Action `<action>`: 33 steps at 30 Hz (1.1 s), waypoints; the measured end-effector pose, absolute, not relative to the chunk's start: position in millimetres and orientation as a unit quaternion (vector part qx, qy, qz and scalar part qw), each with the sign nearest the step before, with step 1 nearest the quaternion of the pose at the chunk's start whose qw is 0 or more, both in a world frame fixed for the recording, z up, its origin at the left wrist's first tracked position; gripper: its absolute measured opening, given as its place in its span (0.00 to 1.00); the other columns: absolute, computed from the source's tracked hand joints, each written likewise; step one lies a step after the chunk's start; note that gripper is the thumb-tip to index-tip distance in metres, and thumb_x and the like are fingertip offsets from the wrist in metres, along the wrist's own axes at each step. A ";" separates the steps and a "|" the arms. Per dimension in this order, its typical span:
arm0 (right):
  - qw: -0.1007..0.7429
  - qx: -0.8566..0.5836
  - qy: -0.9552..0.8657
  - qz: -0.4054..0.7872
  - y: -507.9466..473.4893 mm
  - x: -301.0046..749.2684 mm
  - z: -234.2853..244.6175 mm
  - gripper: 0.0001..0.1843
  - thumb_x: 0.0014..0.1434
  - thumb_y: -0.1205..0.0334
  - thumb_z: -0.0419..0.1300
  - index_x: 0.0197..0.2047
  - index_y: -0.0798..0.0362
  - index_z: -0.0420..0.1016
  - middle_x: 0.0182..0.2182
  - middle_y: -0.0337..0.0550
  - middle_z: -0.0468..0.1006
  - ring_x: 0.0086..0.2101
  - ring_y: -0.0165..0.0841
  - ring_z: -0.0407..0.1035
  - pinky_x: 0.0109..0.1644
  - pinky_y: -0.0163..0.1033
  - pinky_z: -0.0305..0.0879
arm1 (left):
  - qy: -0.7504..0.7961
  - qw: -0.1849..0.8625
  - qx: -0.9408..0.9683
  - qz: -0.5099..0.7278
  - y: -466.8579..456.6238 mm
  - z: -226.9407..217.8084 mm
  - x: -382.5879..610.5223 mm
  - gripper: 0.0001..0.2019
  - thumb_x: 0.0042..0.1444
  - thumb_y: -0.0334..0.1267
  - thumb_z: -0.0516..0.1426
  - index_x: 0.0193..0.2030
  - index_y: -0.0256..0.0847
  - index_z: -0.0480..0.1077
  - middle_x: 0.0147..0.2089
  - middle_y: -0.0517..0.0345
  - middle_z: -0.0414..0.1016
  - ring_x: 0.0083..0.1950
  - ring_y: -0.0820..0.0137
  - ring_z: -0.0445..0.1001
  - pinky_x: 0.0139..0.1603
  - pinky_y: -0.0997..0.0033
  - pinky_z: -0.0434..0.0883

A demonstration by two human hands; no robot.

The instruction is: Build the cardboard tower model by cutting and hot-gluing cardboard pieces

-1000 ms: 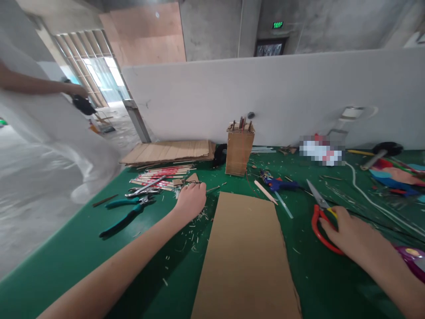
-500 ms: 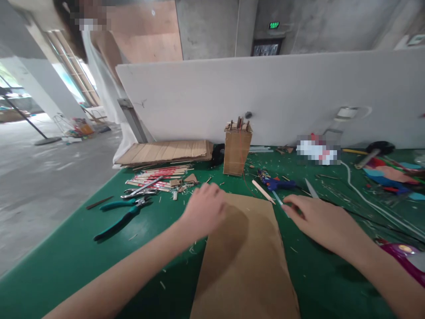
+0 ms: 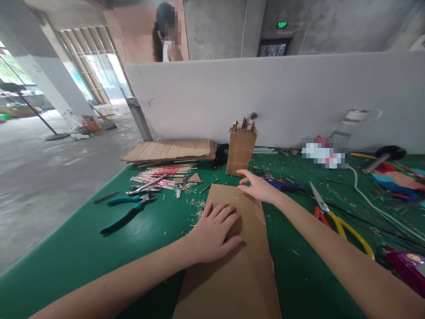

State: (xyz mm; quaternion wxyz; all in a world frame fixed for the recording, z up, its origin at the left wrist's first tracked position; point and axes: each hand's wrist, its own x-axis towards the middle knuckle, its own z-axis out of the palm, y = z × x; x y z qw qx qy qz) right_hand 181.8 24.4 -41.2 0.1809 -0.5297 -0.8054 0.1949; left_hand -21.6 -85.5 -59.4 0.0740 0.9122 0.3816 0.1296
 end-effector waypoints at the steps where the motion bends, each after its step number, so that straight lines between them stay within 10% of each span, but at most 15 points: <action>1: 0.185 -0.530 -0.803 0.200 28.0 181.8 -41.3 0.25 0.59 0.59 0.54 0.59 0.51 0.58 0.43 0.45 0.78 0.41 0.33 0.73 0.45 0.35 0.64 | 0.384 0.071 0.911 0.132 -84.0 -58.5 -23.5 0.24 0.61 0.53 0.44 0.60 0.44 0.58 0.65 0.50 0.58 0.65 0.58 0.54 0.65 0.47 0.47; 13: 0.142 -0.662 -0.727 0.114 43.8 178.0 -33.2 0.34 0.54 0.39 0.52 0.53 0.59 0.66 0.41 0.56 0.77 0.41 0.46 0.72 0.36 0.43 0.65 | 0.605 -0.124 0.786 0.024 20.0 -46.4 -60.6 0.12 0.60 0.36 0.47 0.43 0.35 0.69 0.44 0.42 0.71 0.50 0.54 0.68 0.43 0.57 0.68; 33: 0.183 -0.643 -0.744 0.010 35.6 176.6 -20.1 0.12 0.58 0.59 0.50 0.32 0.52 0.73 0.36 0.47 0.74 0.37 0.37 0.69 0.36 0.38 0.61 | 0.687 -0.048 0.724 0.034 67.8 -32.6 -57.3 0.14 0.55 0.34 0.48 0.46 0.32 0.68 0.43 0.37 0.75 0.44 0.52 0.75 0.38 0.58 0.71</action>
